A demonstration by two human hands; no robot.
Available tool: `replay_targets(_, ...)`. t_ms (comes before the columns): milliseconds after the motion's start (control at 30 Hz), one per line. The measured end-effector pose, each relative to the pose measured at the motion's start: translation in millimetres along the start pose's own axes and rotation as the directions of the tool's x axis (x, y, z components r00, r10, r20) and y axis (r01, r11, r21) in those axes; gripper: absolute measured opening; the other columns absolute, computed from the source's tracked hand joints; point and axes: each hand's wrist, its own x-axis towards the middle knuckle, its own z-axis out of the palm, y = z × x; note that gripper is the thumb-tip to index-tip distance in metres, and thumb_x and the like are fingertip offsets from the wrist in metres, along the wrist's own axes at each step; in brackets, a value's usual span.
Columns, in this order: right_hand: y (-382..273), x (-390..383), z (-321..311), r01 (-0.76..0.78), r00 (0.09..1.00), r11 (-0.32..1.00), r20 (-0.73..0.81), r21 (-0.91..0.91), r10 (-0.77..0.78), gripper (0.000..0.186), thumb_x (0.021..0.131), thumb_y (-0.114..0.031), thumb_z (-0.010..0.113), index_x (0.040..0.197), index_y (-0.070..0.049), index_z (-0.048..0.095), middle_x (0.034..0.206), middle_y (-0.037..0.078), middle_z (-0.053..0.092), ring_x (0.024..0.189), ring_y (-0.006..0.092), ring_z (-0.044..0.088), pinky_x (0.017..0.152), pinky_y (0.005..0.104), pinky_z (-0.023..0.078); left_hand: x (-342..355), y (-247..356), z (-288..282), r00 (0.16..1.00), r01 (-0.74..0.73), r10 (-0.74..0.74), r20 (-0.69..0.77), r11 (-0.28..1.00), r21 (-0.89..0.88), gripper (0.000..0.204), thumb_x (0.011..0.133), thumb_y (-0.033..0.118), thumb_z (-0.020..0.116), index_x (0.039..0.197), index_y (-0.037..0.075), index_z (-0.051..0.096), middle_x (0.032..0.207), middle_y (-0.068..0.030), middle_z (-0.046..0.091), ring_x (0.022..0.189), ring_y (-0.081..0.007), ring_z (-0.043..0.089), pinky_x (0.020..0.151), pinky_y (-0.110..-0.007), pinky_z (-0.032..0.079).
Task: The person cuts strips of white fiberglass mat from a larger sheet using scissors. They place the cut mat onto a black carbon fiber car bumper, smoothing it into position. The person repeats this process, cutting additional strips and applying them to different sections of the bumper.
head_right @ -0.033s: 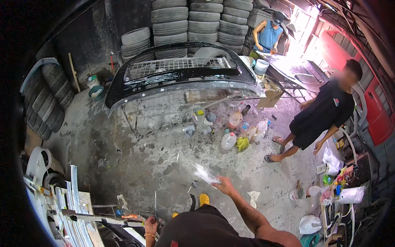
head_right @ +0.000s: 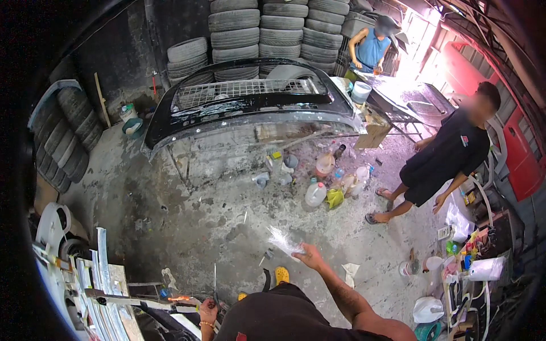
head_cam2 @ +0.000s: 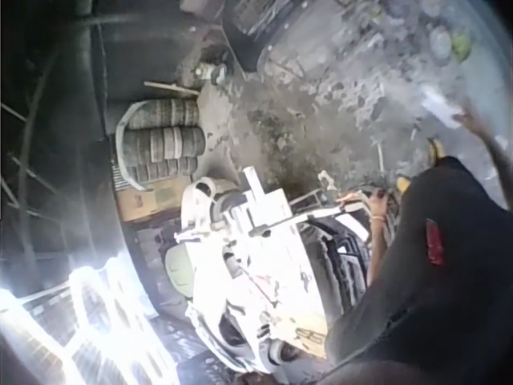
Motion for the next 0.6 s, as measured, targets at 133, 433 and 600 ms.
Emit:
replay_targets(133, -18.7, -14.1, -5.6, -0.020, 1.000, 0.998, -0.015, 0.062, 0.021, 0.031, 0.080, -0.019, 0.075, 0.101, 0.000, 0.064, 0.091, 0.014, 0.069, 0.083, 0.0193, 0.064, 0.076, 0.0333, 0.050, 4.7, -13.2, 4.8, 0.995, -0.098, 0.097, 0.013, 0.993, 0.059, 0.032, 0.068, 0.018, 0.083, 0.082, -0.002, 0.061, 0.067, -0.0114, 0.066, 0.060, -0.0170, 0.063, 0.058, -0.030, 0.050)
replay_targets(433, -1.9, -14.1, 0.9, -0.170, 0.985, 0.979, 0.020, 0.112, 0.169, 0.035, 0.079, -0.025, 0.077, 0.099, 0.001, 0.064, 0.090, 0.013, 0.068, 0.084, 0.0180, 0.062, 0.077, 0.0346, 0.049, 1.7, -32.6, 14.5, 0.987, -0.157, 0.154, 0.034, 0.975, 0.159, 0.035, 0.073, 0.027, 0.079, 0.080, 0.001, 0.058, 0.062, -0.0124, 0.057, 0.057, -0.0230, 0.056, 0.056, -0.036, 0.046)
replay_targets(600, 44.8, -6.3, -5.6, -0.185, 0.977, 0.983, 0.111, 0.013, 0.182, 0.027, 0.081, -0.022, 0.075, 0.091, 0.002, 0.066, 0.082, 0.007, 0.065, 0.076, 0.0153, 0.058, 0.067, 0.0306, 0.046, -3.2, 21.6, 4.7, 0.965, -0.257, 0.260, -0.023, 0.963, 0.083, 0.015, 0.076, 0.014, 0.065, 0.081, 0.002, 0.057, 0.065, -0.0162, 0.055, 0.059, -0.0321, 0.052, 0.056, -0.042, 0.042)
